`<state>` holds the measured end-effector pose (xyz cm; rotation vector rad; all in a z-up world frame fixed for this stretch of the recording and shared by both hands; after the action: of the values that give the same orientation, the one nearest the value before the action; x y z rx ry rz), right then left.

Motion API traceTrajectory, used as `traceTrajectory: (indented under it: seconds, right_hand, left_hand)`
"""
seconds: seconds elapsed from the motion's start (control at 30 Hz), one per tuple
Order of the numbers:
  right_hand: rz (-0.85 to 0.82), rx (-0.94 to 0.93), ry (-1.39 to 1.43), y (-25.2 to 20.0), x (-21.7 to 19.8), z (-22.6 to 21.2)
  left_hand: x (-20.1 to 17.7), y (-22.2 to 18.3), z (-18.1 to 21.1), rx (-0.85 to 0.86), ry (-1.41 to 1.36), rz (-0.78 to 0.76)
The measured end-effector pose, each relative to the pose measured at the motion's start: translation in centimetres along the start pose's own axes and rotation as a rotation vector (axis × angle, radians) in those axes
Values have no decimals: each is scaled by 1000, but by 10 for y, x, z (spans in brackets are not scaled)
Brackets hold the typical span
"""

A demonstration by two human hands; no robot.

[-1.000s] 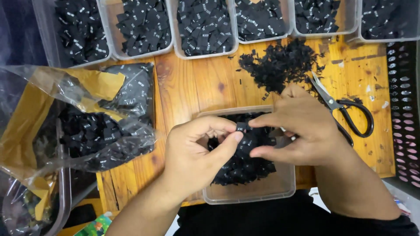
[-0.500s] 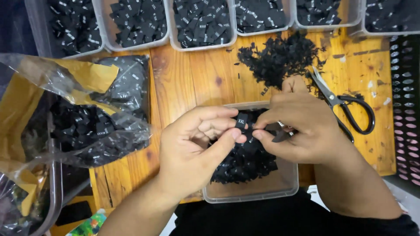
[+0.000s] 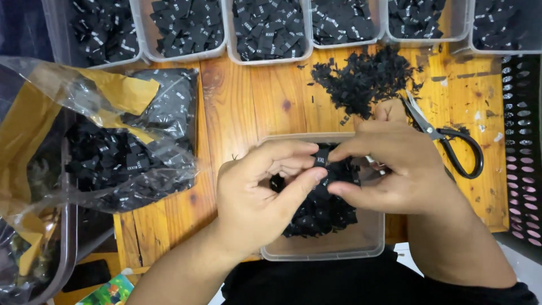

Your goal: Trimming excess material from small black garment labels using snips and sorting them into containers.

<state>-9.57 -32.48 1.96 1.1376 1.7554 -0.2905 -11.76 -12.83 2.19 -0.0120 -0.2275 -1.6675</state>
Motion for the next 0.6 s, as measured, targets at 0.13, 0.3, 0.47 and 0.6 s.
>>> traceTrajectory:
  seconds: [0.13, 0.3, 0.47, 0.6]
  right_hand:
    - [9, -71, 27, 6, -2, -6]
    - [33, -26, 99, 3, -3, -4]
    - [67, -26, 118, 1, -2, -1]
    - [95, 63, 160, -4, -4, 0]
  left_hand:
    - [4, -3, 3, 36, 54, -25]
    - [3, 0, 9, 86, 4, -29]
    - [2, -2, 9, 119, 4, -40]
    - [5, -5, 10, 241, 274, -66]
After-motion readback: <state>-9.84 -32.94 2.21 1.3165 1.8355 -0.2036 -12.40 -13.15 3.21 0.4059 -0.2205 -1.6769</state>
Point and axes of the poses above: each hand's wrist, its own y-axis towards the middle knuckle, its own x-axis out of the palm, z = x × y, the point moved 4 cm from there along y, towards the middle knuckle, and after that the axes turned 11 degrees about -y, right-handed, at the moved point
